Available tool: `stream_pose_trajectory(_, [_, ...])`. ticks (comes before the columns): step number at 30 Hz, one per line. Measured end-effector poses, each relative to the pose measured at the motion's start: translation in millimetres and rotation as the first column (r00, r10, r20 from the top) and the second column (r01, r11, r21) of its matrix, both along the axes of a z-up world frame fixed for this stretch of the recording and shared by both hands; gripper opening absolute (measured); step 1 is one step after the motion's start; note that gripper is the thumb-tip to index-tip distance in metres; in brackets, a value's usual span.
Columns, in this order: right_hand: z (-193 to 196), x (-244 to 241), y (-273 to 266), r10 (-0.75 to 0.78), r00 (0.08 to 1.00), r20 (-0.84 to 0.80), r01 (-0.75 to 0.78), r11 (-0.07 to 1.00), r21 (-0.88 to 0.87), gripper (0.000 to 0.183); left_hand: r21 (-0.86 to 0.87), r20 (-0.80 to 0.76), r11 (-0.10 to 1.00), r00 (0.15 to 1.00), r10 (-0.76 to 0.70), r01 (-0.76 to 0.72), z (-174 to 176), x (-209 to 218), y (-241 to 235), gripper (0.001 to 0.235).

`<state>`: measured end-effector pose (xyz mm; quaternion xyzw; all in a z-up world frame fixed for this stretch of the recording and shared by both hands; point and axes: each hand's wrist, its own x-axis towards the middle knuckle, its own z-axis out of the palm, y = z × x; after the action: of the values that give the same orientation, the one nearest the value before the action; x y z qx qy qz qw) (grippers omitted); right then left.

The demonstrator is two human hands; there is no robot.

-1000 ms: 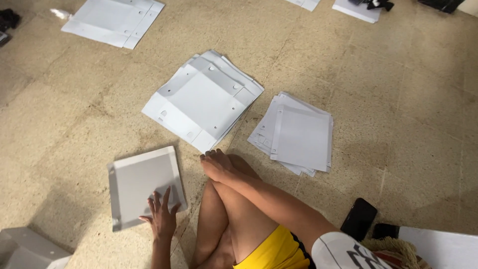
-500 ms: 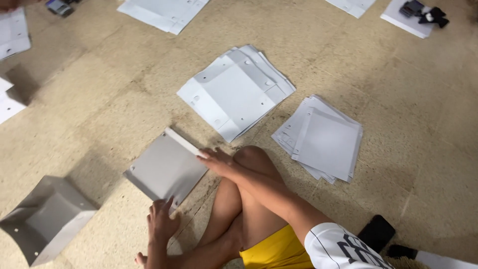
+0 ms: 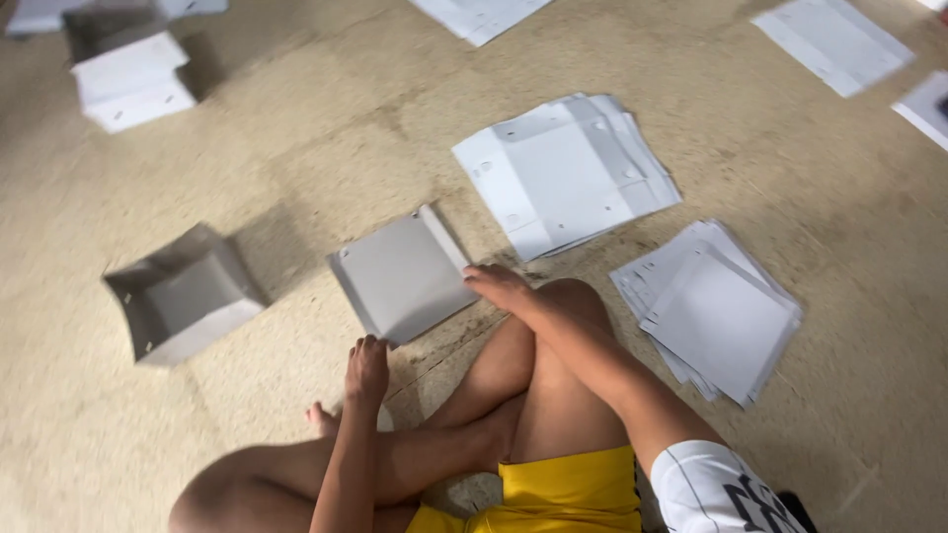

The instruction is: The person sits on the floor and assembles a small white paper box by folding the sides and tucking the tabs into slots. They handle one flat sheet at a time, fold the edges, and secure the corners to form a finished box.

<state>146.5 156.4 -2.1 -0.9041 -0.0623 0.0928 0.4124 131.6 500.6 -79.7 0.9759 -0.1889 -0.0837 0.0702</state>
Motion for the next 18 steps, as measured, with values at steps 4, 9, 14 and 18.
stream_pose_trajectory(4, [51.2,6.9,27.9,-0.072,0.887,-0.456,0.136,0.985,0.108,0.059,-0.079,-0.067,0.982,0.983,0.169,-0.174,11.0,9.4,15.7,0.028])
stream_pose_trajectory(9, [-34.3,36.0,13.8,0.132,0.985,-0.108,-0.164,0.907,-0.389,0.015,-0.086,-0.186,0.939,0.932,0.312,-0.332,-19.9,31.4,26.3,0.012])
stream_pose_trajectory(14, [-11.8,35.2,15.1,0.128,0.983,-0.132,-0.166,0.926,-0.34,0.016,-0.1,-0.149,0.927,0.927,0.345,-0.361,-15.7,27.0,10.5,0.022])
stream_pose_trajectory(18, [-14.5,35.7,21.5,0.091,0.982,-0.163,-0.13,0.959,-0.253,0.007,0.007,0.152,0.96,0.95,0.274,-0.278,40.8,18.5,-0.1,0.024])
